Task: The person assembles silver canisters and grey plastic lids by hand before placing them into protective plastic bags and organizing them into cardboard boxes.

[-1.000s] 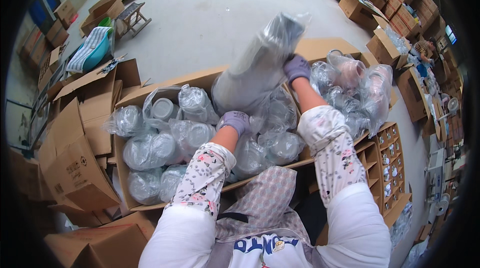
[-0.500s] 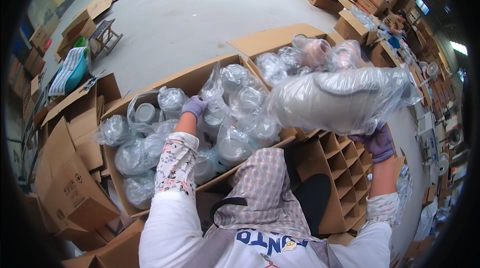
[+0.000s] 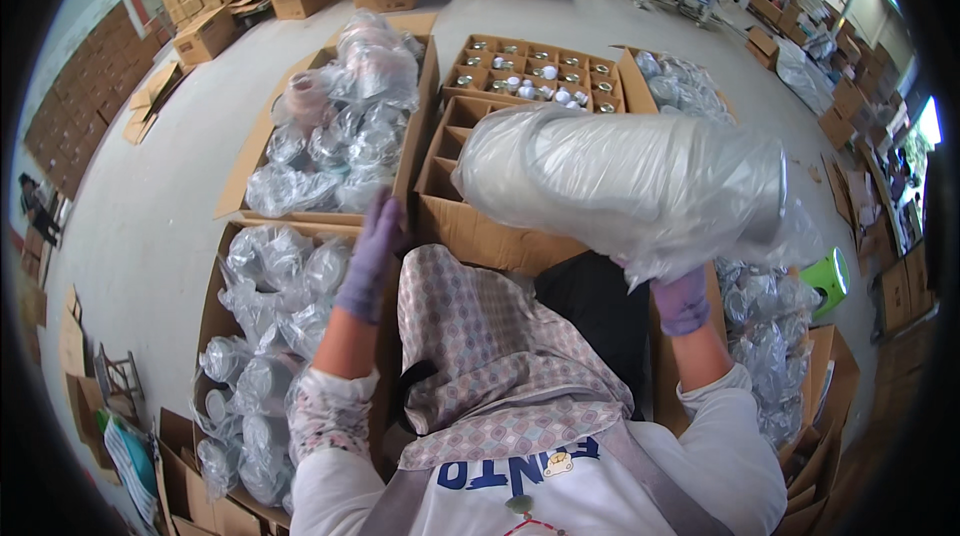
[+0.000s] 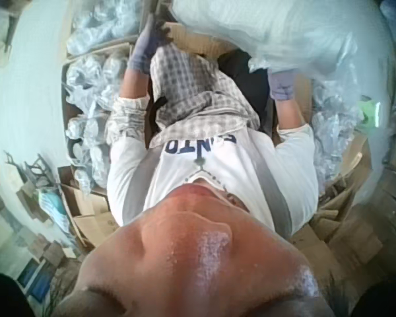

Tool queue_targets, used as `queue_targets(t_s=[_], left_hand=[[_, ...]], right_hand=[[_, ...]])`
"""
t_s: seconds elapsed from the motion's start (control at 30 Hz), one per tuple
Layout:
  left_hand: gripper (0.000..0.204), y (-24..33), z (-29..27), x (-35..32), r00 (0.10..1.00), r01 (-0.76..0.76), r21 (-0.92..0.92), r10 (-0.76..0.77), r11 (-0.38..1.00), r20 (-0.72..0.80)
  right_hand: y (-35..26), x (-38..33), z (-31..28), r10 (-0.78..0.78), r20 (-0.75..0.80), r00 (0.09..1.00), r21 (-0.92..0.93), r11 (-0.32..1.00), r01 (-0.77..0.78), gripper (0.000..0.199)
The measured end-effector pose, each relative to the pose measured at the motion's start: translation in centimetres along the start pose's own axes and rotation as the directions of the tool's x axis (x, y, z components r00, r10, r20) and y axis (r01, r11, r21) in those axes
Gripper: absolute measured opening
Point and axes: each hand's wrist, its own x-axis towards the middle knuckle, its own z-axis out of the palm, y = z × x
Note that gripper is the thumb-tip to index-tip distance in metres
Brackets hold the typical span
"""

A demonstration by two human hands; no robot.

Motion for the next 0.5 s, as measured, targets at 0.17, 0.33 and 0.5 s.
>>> queue_targets(t_s=[0.17,0.33,0.5], left_hand=[[0.062,-2.1,16.0,5.4,0.777,0.536,-0.393,-0.253,0.747,0.577],[0.037,-4.0,17.9,13.5,0.942,0.147,-0.216,-0.070,0.965,0.327],[0.036,-3.4,23.3,9.9,0.823,-0.265,0.179,0.125,0.948,0.555]], right_hand=[[4.8,-8.2,4.9,-0.128,-0.027,0.991,-0.413,0.905,0.105,0.054],[3.7,-7.8,8.5,0.066,0.427,0.902,-0.321,0.944,0.083,0.047],[6.9,-0.9,1.0,0.134,0.279,0.951,0.229,0.952,-0.202,0.026]])
